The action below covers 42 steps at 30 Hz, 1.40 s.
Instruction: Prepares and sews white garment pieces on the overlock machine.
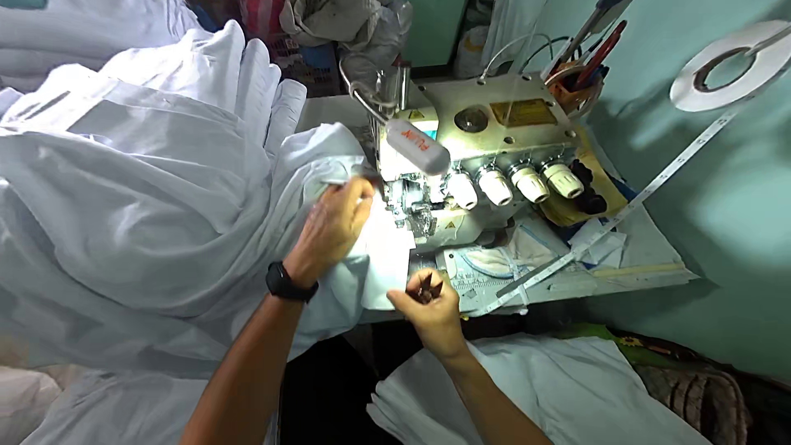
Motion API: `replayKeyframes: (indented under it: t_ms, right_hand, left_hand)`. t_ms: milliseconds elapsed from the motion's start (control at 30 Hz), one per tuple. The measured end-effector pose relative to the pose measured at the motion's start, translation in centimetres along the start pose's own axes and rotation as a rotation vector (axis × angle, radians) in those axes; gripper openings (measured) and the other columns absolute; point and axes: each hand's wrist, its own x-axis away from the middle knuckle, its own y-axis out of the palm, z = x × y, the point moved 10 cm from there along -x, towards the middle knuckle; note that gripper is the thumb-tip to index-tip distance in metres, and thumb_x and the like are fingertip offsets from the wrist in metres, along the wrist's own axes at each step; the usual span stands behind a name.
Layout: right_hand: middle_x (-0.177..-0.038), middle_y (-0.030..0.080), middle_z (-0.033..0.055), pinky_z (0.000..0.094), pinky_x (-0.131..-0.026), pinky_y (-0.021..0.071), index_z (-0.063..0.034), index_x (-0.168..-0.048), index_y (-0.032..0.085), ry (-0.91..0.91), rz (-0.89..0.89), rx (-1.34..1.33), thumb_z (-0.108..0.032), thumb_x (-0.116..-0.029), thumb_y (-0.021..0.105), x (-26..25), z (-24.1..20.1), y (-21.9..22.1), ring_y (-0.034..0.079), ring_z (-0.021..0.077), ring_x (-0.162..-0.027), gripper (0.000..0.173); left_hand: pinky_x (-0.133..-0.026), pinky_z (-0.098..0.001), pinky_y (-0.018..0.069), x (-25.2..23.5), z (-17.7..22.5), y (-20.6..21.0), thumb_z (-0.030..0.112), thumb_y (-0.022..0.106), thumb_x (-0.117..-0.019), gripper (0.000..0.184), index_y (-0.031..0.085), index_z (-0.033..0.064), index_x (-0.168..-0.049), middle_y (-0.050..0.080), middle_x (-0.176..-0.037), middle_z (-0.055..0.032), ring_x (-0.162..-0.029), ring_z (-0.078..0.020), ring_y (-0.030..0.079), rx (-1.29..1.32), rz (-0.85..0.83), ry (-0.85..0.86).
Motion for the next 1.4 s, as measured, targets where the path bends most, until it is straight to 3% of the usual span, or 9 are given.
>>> replayKeyframes:
  t_ms: [133, 233, 367, 533, 633, 833, 1100, 1267, 1400]
  right_hand:
    - [-0.075, 0.070, -0.0006, 0.0172, -0.060, 0.0570, 0.0047, -0.095, 0.064, 0.101, -0.244, 0.093, -0.002, -0.0941, 0.064, 3.9, 1.2, -0.4, 0.066, 0.0003, -0.063, 0.007]
    - [-0.074, 0.069, 0.0100, 0.0297, -0.062, 0.0529, 0.0055, -0.091, 0.072, 0.276, -0.419, 0.603, -0.022, -0.1020, 0.059, 7.6, 5.8, -4.0, 0.063, 0.0129, -0.063, 0.032]
    - [-0.075, 0.068, 0.0202, 0.0533, -0.067, 0.0531, 0.0080, -0.093, 0.073, 0.299, -0.170, 0.961, -0.034, -0.1023, 0.059, 7.9, 7.5, -8.9, 0.067, 0.0340, -0.069, 0.045]
    - [-0.062, 0.059, 0.0061, 0.0262, -0.056, 0.0450, 0.0090, -0.085, 0.070, 0.049, 0.015, 0.773, -0.024, -0.0933, 0.070, 6.8, 8.3, -7.8, 0.052, 0.0089, -0.055, 0.034]
    - [-0.066, 0.065, -0.0056, 0.0123, -0.058, 0.0443, 0.0001, -0.079, 0.067, 0.221, 0.103, 0.314, -0.003, -0.0943, 0.063, 6.8, 10.3, -7.3, 0.053, -0.0066, -0.058, 0.016]
    - [-0.053, 0.060, -0.0031, 0.0139, -0.040, 0.0351, -0.0100, -0.069, 0.057, 0.663, 0.088, -0.165, 0.006, -0.0936, 0.054, 8.2, 8.9, -6.1, 0.045, -0.0013, -0.039, 0.029]
    - [-0.051, 0.058, -0.0013, 0.0143, -0.039, 0.0356, -0.0069, -0.071, 0.056, 0.600, 0.244, -0.078, 0.009, -0.0950, 0.055, 7.1, 8.2, -8.3, 0.043, 0.0004, -0.038, 0.029]
    - [-0.057, 0.060, -0.0032, 0.0129, -0.041, 0.0346, -0.0067, -0.074, 0.056, 0.544, 0.248, 0.026, 0.006, -0.0979, 0.055, 7.4, 8.0, -9.1, 0.043, -0.0015, -0.041, 0.027]
    - [-0.064, 0.058, -0.0126, 0.0114, -0.046, 0.0361, -0.0068, -0.097, 0.059, 0.505, -0.022, 0.095, -0.017, -0.1072, 0.038, 8.4, 7.4, -7.3, 0.042, -0.0062, -0.048, 0.026]
  left_hand:
    - [-0.115, -0.0484, 0.0379, 3.5, 2.3, -2.3, 0.007, 0.055, -0.1004, 0.021, 0.064, -0.0085, -0.109, 0.062, -0.134, -0.0248, -0.132, -0.0336, 0.056, 0.016, 0.150, 0.092]
    - [-0.102, -0.0300, 0.0508, 8.5, 4.7, -2.4, 0.008, 0.062, -0.0970, 0.018, 0.067, -0.0089, -0.101, 0.067, -0.122, -0.0196, -0.118, -0.0170, 0.063, 0.205, 0.155, 0.115]
    - [-0.094, -0.0249, 0.0565, 13.7, 3.6, 2.2, 0.009, 0.067, -0.0937, 0.013, 0.070, -0.0029, -0.096, 0.072, -0.110, -0.0075, -0.108, -0.0062, 0.067, 0.464, 0.073, -0.042]
    - [-0.089, -0.0201, 0.0569, 15.7, 4.1, 8.0, 0.005, 0.064, -0.0948, 0.016, 0.073, -0.0083, -0.097, 0.075, -0.104, -0.0140, -0.098, -0.0066, 0.071, 0.611, -0.118, -0.140]
    - [-0.089, -0.0186, 0.0557, 15.9, 3.5, 9.9, 0.005, 0.065, -0.0940, 0.015, 0.075, -0.0069, -0.095, 0.074, -0.106, -0.0158, -0.098, -0.0074, 0.072, 0.579, -0.174, -0.181]
    - [-0.093, -0.0215, 0.0537, 15.9, 3.7, 12.7, 0.007, 0.067, -0.0942, 0.015, 0.076, -0.0050, -0.096, 0.074, -0.111, -0.0172, -0.104, -0.0104, 0.071, 0.627, -0.407, -0.194]
    - [-0.083, -0.0137, 0.0536, 16.6, 2.1, 10.4, 0.004, 0.062, -0.0966, 0.016, 0.075, -0.0002, -0.104, 0.075, -0.100, 0.0027, -0.090, 0.0055, 0.066, 0.882, -0.593, -0.427]
    - [-0.084, -0.0146, 0.0541, 16.7, 2.1, 9.1, -0.002, 0.061, -0.0952, 0.025, 0.072, -0.0012, -0.118, 0.074, -0.111, 0.0008, -0.093, 0.0047, 0.066, 0.971, -0.667, -0.435]
    - [-0.084, -0.0170, 0.0563, 15.8, 1.9, 8.3, 0.000, 0.065, -0.0933, 0.017, 0.075, -0.0016, -0.106, 0.075, -0.106, -0.0008, -0.094, 0.0010, 0.068, 0.943, -0.594, -0.415]
